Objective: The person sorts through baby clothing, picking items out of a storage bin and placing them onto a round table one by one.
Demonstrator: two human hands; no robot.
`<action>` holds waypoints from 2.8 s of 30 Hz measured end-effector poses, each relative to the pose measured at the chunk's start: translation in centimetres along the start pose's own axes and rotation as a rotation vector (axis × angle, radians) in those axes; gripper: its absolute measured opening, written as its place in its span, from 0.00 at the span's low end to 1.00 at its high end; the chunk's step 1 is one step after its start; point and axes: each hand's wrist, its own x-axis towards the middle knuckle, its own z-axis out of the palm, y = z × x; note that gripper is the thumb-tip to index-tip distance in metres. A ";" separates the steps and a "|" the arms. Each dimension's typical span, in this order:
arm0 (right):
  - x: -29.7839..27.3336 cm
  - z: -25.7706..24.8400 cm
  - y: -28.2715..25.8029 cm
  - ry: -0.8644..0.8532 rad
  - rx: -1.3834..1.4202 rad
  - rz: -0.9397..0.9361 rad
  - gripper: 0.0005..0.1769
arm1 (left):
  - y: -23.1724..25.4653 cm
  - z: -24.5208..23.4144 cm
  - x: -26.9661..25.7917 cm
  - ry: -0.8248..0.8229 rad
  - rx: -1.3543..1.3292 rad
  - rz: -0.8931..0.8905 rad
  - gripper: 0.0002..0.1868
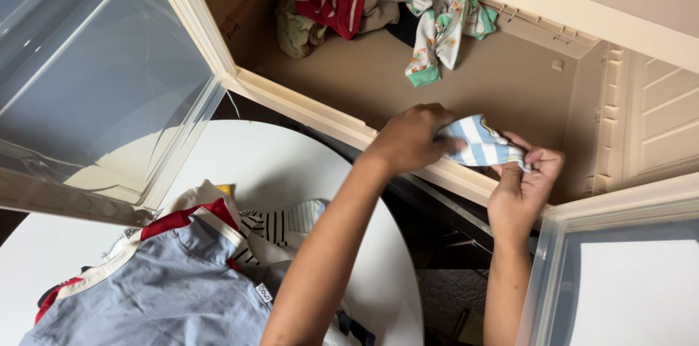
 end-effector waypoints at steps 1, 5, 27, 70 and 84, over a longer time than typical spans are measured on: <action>0.0 0.1 -0.5 -0.005 0.015 -0.023 0.10 | 0.3 0.6 0.1 -0.083 0.046 -0.142 0.13; 0.1 0.1 -0.8 0.113 0.142 -0.007 0.11 | 1.1 2.0 0.5 -0.025 -0.317 -0.630 0.10; -3.9 -4.5 5.7 -0.055 0.142 -0.024 0.18 | 6.6 -5.6 0.1 -0.096 0.142 -0.046 0.16; -1.0 1.7 -0.2 0.019 -0.553 0.259 0.14 | 4.5 -7.5 -5.3 0.021 0.163 -0.602 0.07; -12.0 10.3 -7.9 -0.463 0.794 0.650 0.32 | 14.2 -17.3 -18.6 0.371 -0.782 -1.081 0.19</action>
